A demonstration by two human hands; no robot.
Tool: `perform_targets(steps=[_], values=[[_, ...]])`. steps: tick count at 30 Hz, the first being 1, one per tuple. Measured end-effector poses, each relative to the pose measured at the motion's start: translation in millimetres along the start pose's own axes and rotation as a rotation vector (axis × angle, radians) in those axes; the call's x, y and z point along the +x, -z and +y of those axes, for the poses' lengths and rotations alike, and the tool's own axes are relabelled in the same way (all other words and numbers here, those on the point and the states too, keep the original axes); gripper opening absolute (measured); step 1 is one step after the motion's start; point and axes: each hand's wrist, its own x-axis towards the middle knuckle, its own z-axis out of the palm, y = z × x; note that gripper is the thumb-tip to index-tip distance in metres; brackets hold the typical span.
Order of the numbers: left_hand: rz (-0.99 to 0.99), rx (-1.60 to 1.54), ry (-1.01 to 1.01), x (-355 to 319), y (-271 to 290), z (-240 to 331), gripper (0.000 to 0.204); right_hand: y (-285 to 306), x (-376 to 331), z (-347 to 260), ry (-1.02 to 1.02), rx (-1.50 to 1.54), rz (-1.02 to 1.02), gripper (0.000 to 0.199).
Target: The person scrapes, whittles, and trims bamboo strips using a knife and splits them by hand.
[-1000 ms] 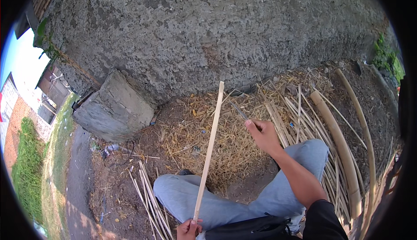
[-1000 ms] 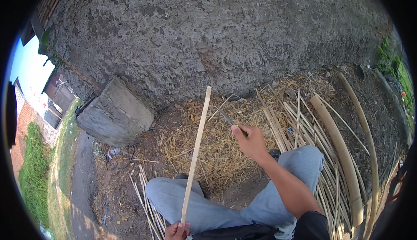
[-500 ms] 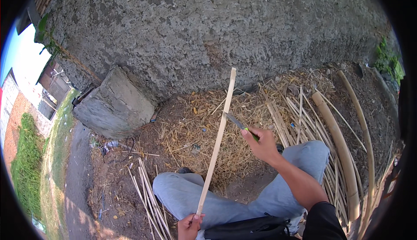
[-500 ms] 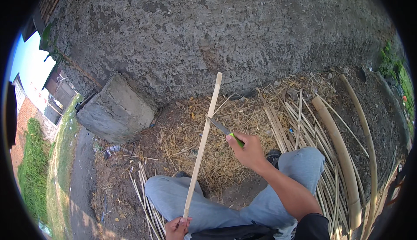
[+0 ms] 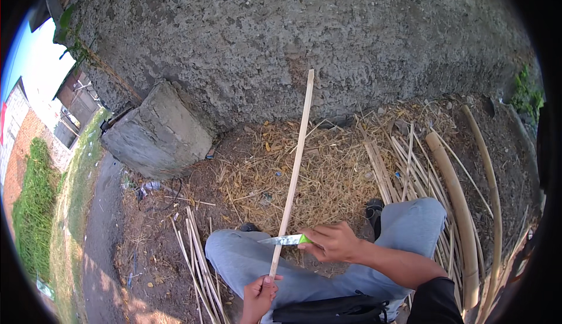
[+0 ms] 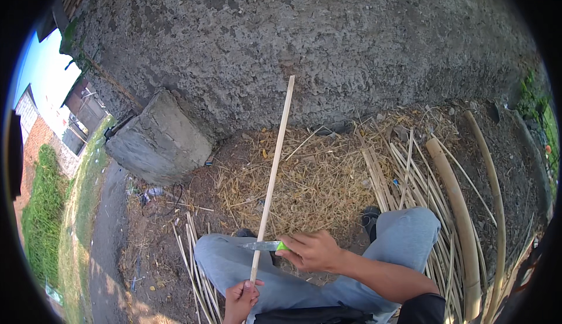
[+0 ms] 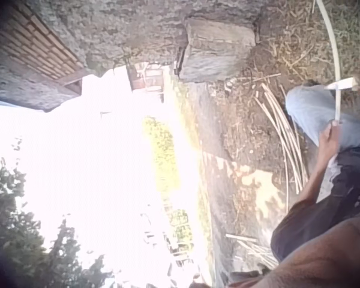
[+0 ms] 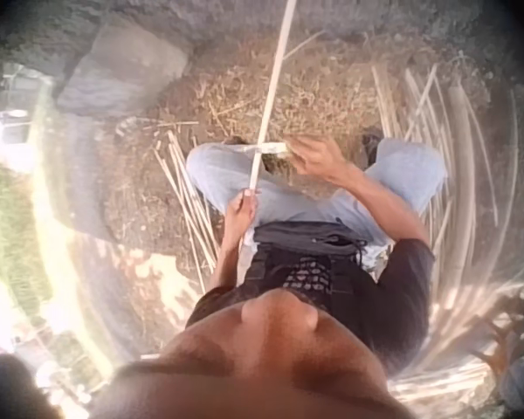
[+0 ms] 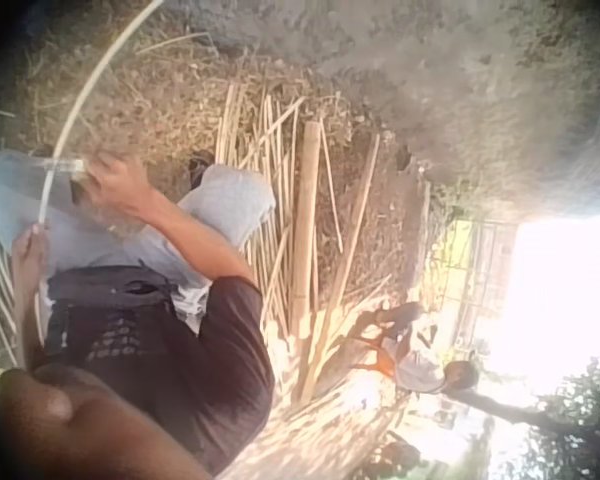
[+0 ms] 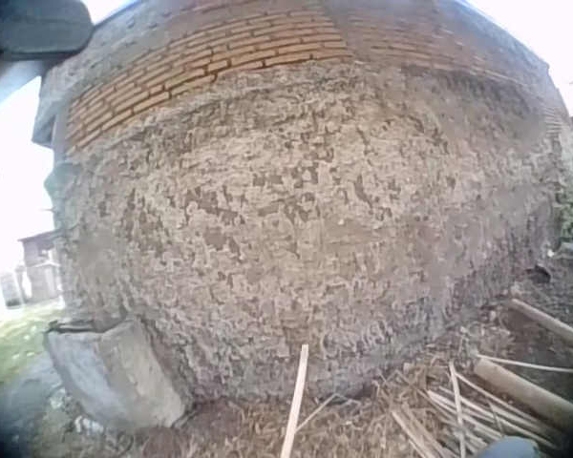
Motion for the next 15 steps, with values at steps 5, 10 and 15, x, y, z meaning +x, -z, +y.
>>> perform_targets(steps=[5,10,15], values=[[-0.033,-0.203,0.204,7,-10,22,0.036,-9,-8,-9,0.054,0.01,-0.018,0.032],[0.012,-0.42,0.411,3,0,13,0.035,5,15,6,-0.209,-0.066,0.066,0.032],[-0.276,-0.588,0.404,17,-1,37,0.038,-3,-2,-23,0.033,-0.042,-0.024,0.03]])
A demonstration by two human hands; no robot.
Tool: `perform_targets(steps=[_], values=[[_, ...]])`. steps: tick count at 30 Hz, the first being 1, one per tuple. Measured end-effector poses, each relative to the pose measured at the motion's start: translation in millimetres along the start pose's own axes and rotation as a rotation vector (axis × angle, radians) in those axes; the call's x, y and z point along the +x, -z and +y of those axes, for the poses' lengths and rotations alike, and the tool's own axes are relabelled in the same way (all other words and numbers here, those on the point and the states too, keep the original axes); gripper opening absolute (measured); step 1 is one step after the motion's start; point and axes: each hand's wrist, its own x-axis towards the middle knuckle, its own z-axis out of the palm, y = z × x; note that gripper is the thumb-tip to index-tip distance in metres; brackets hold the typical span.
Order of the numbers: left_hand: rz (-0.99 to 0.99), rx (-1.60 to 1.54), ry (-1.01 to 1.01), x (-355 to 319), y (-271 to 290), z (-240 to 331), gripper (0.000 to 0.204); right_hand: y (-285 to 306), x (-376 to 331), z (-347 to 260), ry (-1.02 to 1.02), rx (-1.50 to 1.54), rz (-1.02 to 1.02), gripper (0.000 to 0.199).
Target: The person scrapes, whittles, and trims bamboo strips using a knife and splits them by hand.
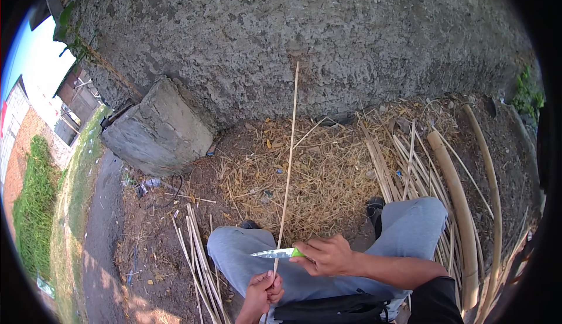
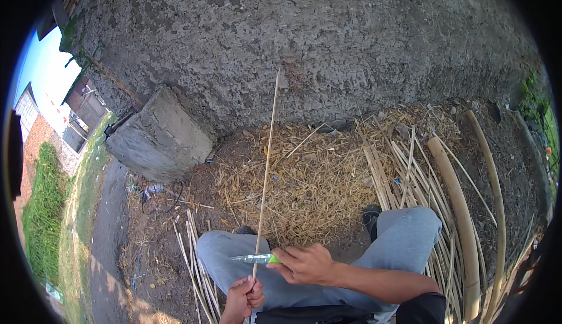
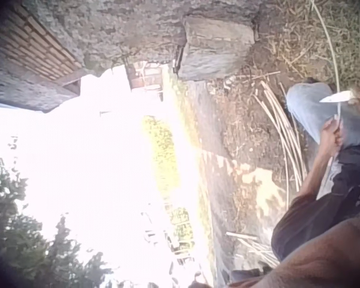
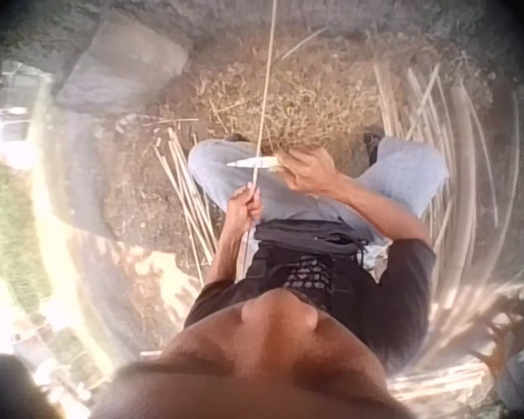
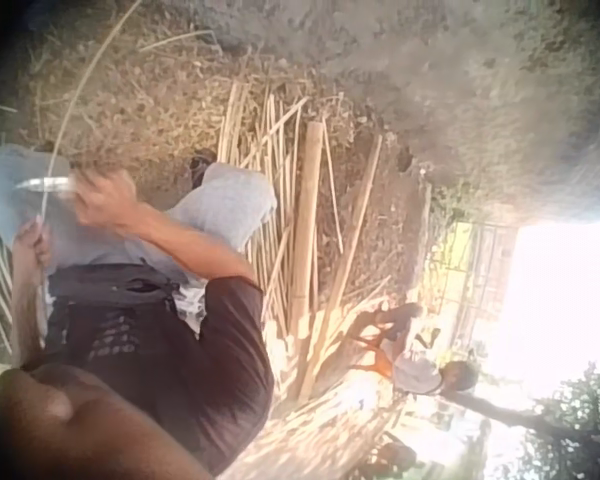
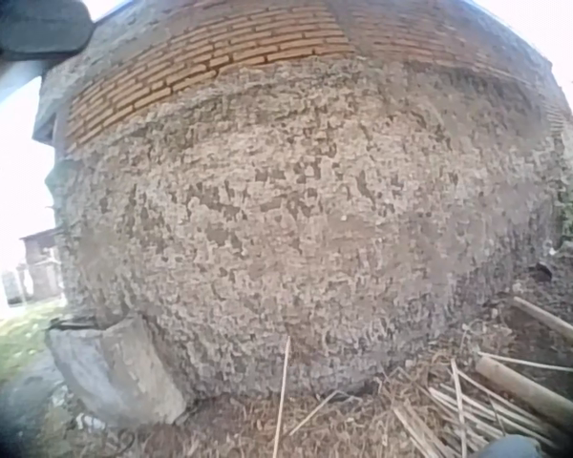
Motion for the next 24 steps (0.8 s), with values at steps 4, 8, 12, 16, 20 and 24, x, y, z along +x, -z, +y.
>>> perform_targets(steps=[4,8,12,16,20,24], values=[[0.021,-0.024,-0.046,-5,3,3,0.038,-8,12,22,-0.217,0.014,0.15,0.027],[-0.014,-0.038,-0.022,0,6,-2,0.038,-5,4,11,-0.119,-0.038,0.055,0.026],[0.025,0.011,-0.072,2,-3,6,0.037,-1,11,11,-0.102,-0.013,0.014,0.029],[0.02,0.033,-0.068,7,-4,7,0.037,-14,7,20,-0.226,-0.031,0.109,0.028],[0.005,0.057,-0.038,12,-3,5,0.037,-18,-1,13,0.02,-0.023,0.095,0.026],[0.012,0.048,-0.013,5,1,1,0.038,-9,19,39,-0.244,-0.11,0.149,0.029]])
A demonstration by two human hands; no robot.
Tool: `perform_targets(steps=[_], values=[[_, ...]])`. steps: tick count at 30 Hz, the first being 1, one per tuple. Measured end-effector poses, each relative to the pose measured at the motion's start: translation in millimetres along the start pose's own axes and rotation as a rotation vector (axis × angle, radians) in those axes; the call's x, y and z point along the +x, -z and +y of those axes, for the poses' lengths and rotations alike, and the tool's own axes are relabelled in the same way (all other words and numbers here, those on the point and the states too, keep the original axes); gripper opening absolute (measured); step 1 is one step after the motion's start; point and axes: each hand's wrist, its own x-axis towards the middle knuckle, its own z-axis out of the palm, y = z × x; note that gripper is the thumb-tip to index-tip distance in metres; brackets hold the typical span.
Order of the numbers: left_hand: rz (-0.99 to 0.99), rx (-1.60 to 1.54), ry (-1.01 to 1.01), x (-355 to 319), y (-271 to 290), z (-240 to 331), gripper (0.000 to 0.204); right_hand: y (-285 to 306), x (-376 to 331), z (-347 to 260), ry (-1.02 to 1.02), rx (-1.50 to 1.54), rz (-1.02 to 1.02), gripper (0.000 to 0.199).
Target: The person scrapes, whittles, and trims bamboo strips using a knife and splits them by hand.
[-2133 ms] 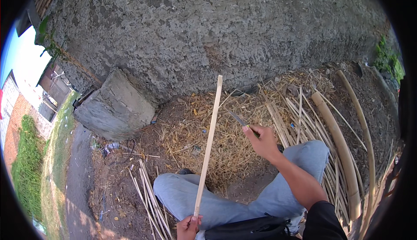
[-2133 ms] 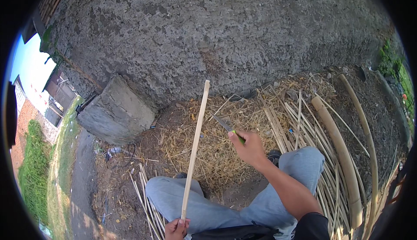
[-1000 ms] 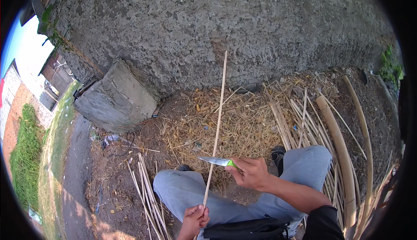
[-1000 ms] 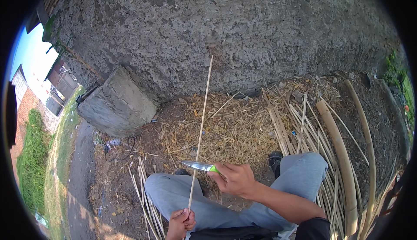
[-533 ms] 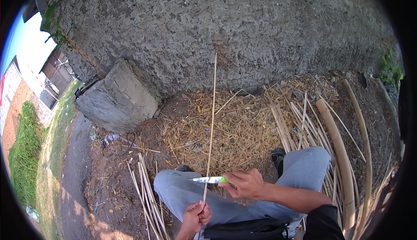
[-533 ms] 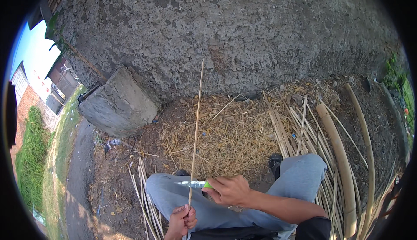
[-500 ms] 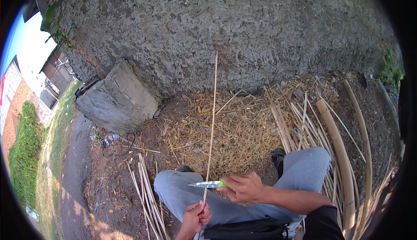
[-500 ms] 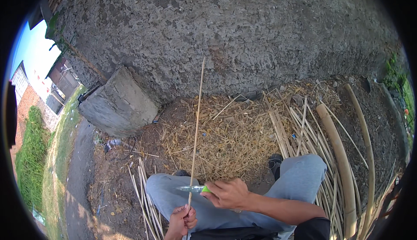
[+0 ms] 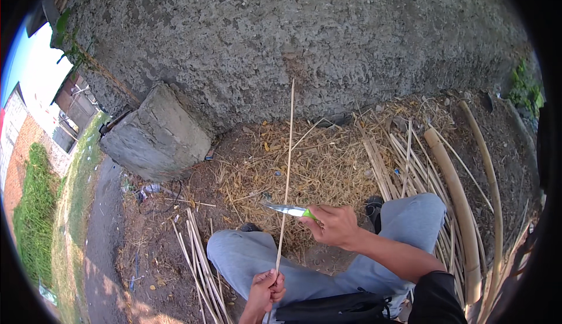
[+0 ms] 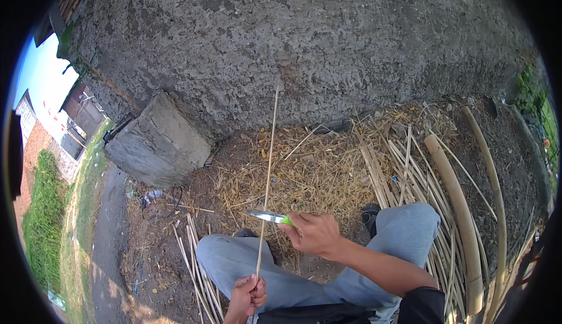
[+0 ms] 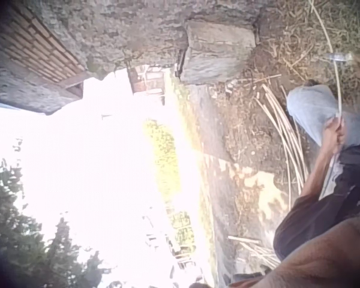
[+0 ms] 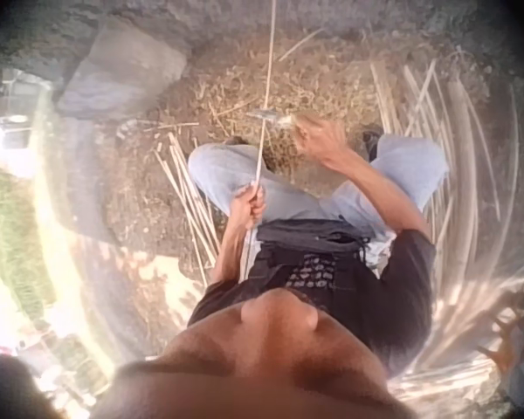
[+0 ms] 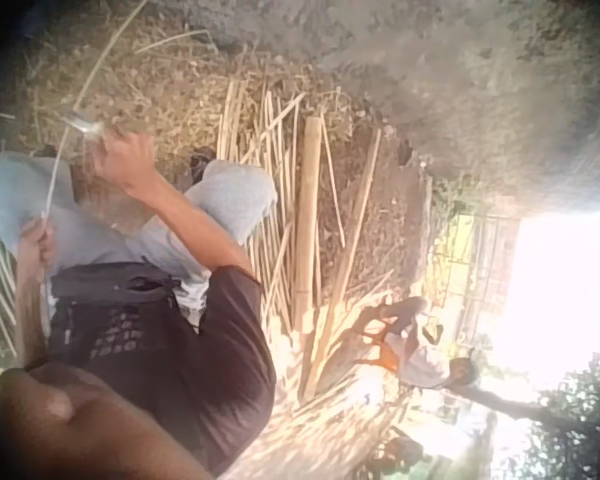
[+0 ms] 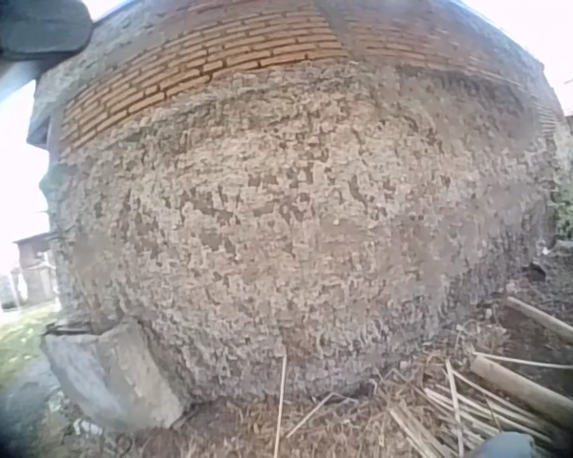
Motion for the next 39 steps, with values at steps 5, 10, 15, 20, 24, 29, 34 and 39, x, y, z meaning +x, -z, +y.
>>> perform_targets(steps=[5,10,15,20,24,29,34,39], values=[[-0.019,0.029,0.004,7,10,-9,0.038,3,-9,-14,0.07,0.066,-0.071,0.026],[-0.054,-0.012,0.092,1,27,-23,0.033,4,4,3,-0.01,0.057,-0.017,0.026],[0.168,0.053,0.082,-14,3,-16,0.034,8,26,29,-0.182,0.058,0.005,0.029],[0.17,0.074,0.037,-15,14,-24,0.034,8,13,16,-0.012,0.009,-0.032,0.024],[0.12,0.091,0.099,-21,21,-22,0.037,11,29,35,-0.102,0.014,0.063,0.027],[0.181,0.139,0.058,-28,25,-25,0.037,11,28,33,-0.044,-0.026,0.066,0.021],[0.202,0.213,0.055,-36,35,-28,0.041,11,26,27,-0.083,-0.063,0.02,0.022],[0.222,0.284,0.051,-53,30,-24,0.042,0,32,60,-0.083,-0.058,0.098,0.027]])
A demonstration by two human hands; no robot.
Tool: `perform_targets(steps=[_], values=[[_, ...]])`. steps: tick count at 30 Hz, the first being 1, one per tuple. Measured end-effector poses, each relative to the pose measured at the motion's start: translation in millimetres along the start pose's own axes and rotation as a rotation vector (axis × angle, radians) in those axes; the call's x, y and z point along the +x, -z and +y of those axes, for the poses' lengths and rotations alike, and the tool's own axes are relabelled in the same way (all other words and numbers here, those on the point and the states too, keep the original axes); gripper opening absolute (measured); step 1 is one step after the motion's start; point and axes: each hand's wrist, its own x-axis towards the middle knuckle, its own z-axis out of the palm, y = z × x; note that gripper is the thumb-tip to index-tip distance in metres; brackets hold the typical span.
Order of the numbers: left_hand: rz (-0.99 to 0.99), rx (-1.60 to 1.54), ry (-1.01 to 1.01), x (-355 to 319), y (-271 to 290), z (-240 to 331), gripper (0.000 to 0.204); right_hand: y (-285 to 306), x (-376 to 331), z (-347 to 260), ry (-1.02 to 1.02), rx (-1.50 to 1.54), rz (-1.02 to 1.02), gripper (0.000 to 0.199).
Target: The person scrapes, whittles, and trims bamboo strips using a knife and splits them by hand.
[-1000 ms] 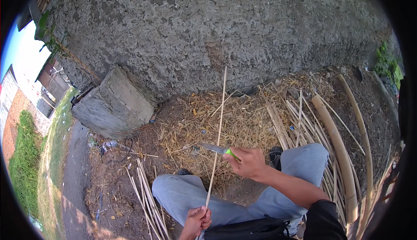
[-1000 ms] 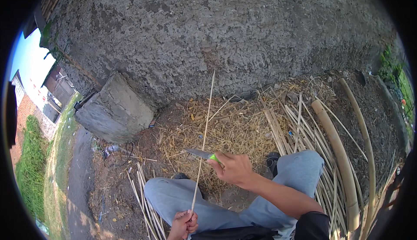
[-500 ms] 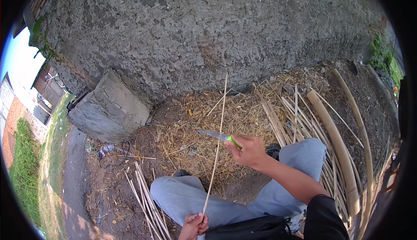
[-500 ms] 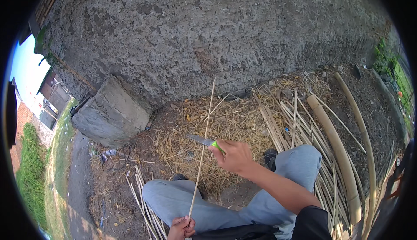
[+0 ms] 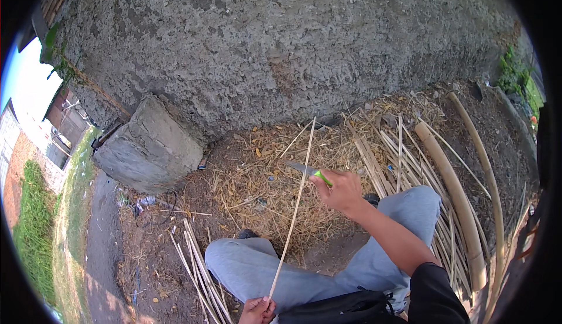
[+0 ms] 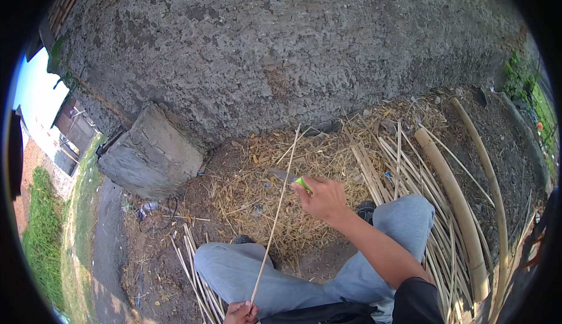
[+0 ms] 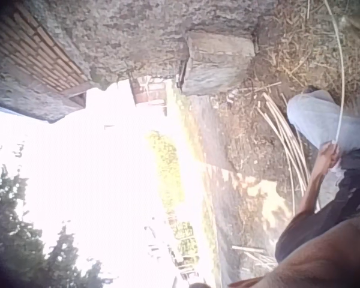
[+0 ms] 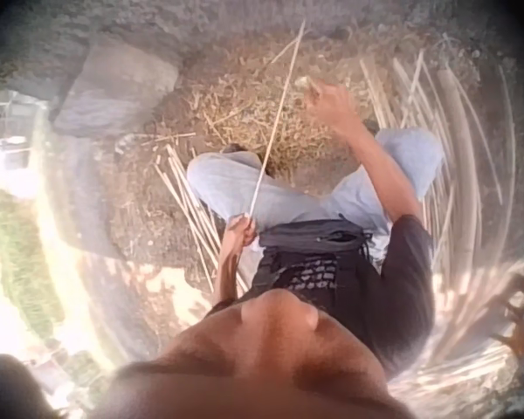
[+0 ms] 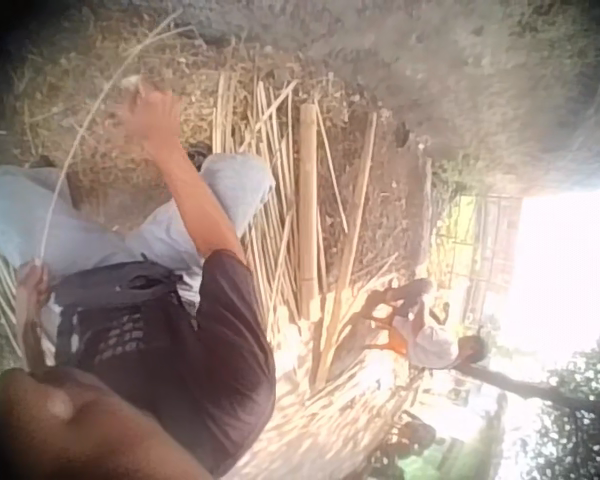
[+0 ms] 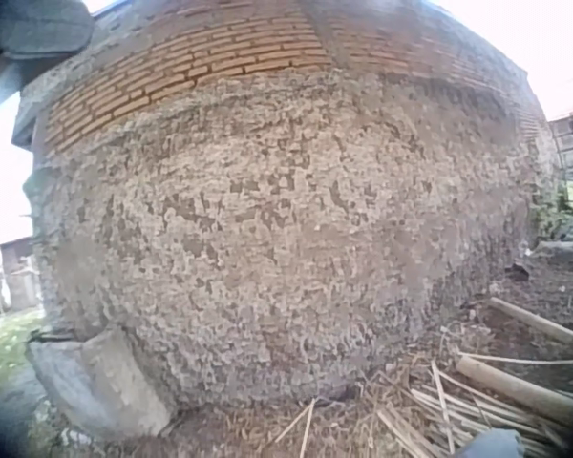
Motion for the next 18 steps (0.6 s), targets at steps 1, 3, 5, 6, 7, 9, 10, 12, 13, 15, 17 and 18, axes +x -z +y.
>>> perform_targets(steps=[1,3,5,6,7,9,10,12,13,15,17,18], values=[[0.006,0.001,0.037,-2,1,0,0.041,0,4,3,-0.021,-0.019,-0.003,0.028],[-0.024,-0.011,0.03,-3,9,-9,0.04,-3,-2,-3,-0.012,-0.03,0.025,0.027],[0.042,-0.044,0.04,-9,15,-14,0.038,-5,-5,-4,-0.007,-0.039,0.05,0.026],[0.022,-0.037,0.059,-14,16,-11,0.035,-7,-4,-1,-0.042,-0.033,0.033,0.026],[0.023,-0.036,0.061,-15,19,-15,0.035,-7,-3,2,-0.078,-0.027,0.016,0.026],[0.054,-0.027,0.026,-18,26,-28,0.035,3,11,16,-0.171,-0.076,-0.031,0.025],[0.054,-0.026,0.025,-21,32,-33,0.035,7,16,22,-0.264,-0.125,-0.075,0.025],[-0.087,-0.039,0.045,-30,47,-39,0.035,9,16,27,-0.207,-0.116,-0.013,0.025],[-0.086,-0.036,0.044,-31,50,-43,0.035,8,17,28,-0.148,-0.108,0.045,0.026],[0.083,-0.088,0.136,-34,51,-50,0.035,6,14,28,-0.15,-0.094,0.041,0.026],[0.057,-0.052,0.112,-34,51,-49,0.034,5,13,25,-0.153,-0.078,0.036,0.027],[0.032,-0.015,0.085,-34,52,-48,0.032,7,14,22,-0.15,-0.08,0.012,0.028]])
